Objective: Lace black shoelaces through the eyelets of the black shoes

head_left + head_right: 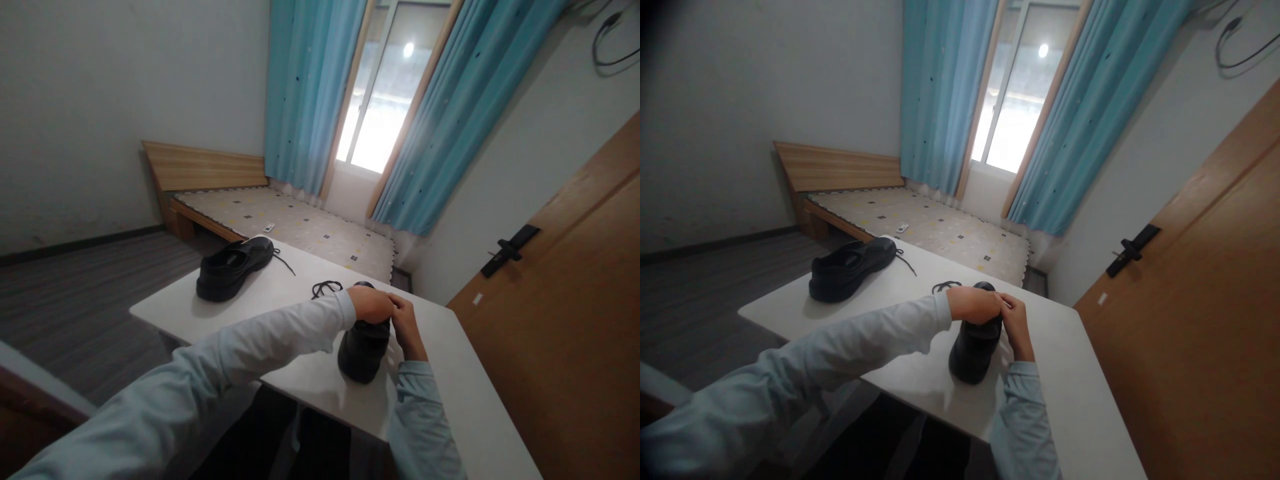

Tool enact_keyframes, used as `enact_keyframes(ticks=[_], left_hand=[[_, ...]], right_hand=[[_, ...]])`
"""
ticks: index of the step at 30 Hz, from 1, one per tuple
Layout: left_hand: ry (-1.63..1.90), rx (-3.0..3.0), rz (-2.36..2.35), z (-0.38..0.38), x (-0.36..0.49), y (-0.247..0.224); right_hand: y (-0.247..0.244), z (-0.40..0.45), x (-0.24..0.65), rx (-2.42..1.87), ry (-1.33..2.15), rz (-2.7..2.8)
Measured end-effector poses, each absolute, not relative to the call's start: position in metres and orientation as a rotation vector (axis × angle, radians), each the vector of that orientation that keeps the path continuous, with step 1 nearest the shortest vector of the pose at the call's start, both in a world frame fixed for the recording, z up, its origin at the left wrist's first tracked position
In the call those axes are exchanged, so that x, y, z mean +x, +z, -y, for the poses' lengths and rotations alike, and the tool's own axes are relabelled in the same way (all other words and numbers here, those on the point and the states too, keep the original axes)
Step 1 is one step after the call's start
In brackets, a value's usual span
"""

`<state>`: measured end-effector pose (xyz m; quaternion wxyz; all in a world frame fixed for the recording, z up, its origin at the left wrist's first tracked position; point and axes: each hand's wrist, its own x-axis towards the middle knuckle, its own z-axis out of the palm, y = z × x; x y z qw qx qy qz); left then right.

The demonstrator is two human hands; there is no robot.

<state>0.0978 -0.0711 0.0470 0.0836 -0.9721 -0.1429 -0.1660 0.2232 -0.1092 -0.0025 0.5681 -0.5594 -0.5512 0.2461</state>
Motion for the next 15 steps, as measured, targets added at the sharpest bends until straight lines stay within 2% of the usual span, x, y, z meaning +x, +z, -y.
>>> enact_keyframes(ticks=[4, 8, 15], left_hand=[[0.098, -3.076, 0.209, 0.096, 0.07, 0.094], [-0.058, -2.982, 0.421, 0.124, 0.058, 0.1], [-0.268, -2.991, 0.472, 0.122, 0.073, 0.064]], right_hand=[[-0.008, 0.107, 0.23, -1.318, 0.586, 1.296], [-0.007, 0.104, 0.234, -1.352, 0.581, 1.291], [-0.003, 0.103, 0.231, -1.36, 0.585, 1.287]])
